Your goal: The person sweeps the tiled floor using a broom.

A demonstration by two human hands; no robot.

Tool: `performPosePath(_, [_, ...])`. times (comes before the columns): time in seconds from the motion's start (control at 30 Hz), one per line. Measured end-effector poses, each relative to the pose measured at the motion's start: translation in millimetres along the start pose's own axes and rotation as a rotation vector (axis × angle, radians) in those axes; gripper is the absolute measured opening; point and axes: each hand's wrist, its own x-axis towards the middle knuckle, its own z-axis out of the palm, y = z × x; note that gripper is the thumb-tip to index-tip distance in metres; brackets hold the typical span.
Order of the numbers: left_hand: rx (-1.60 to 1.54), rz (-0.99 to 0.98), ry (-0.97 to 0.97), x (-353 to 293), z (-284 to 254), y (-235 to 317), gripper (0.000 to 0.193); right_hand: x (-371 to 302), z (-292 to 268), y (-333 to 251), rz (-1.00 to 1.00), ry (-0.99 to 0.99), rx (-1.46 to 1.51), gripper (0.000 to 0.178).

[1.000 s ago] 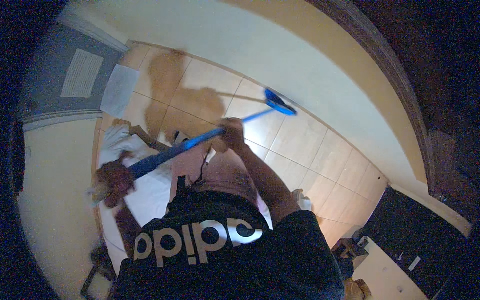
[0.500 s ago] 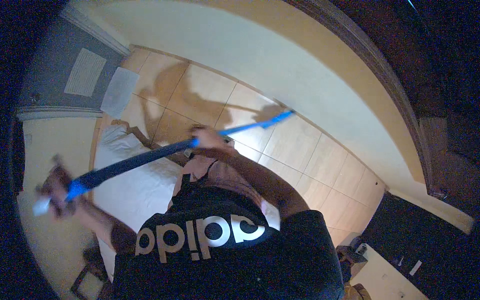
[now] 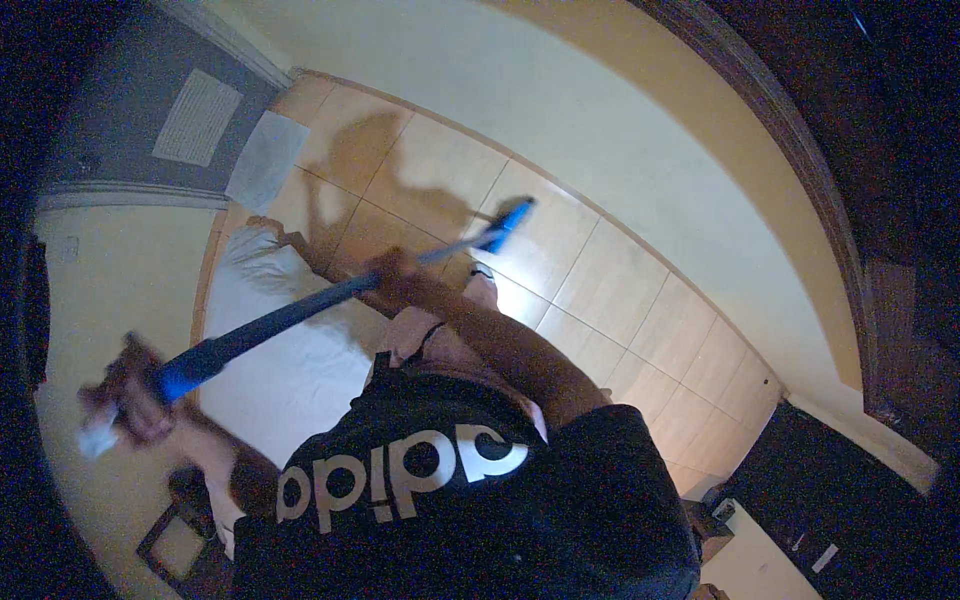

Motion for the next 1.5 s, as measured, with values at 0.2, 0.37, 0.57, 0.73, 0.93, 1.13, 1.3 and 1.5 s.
performPosePath(0.2, [-0.386,-0.349,-0.323,-26,-48,-83,0.036,-47,6,56,0.195,-0.143,-0.101,0.011])
performPosePath(0.37, [-0.352,-0.069,-0.443,65,-95,19,0.052,49,-4,-42,0.104,-0.168,0.143,0.009])
performPosePath(0.57, [-0.675,0.106,-0.817,93,-41,79,0.018,121,19,-75,-0.174,0.054,0.172,0.011])
performPosePath(0.73, [-0.694,0.18,-0.713,67,28,55,0.015,88,31,-67,-0.182,0.03,0.173,0.011])
performPosePath(0.93, [-0.664,-0.055,-0.419,5,65,-1,0.016,-38,12,-13,0.002,-0.061,0.018,0.012])
performPosePath(1.13, [-0.536,-0.421,-0.601,-26,50,-67,0.015,-100,-50,14,0.42,-0.36,0.102,0.012])
performPosePath(1.3, [-0.527,-0.114,-0.327,47,6,-17,0.013,-24,-10,-18,0.174,-0.185,0.232,0.014])
performPosePath(1.5, [-0.653,0.109,-0.945,126,-18,57,0.011,153,49,-105,-0.176,0.043,0.253,0.011])
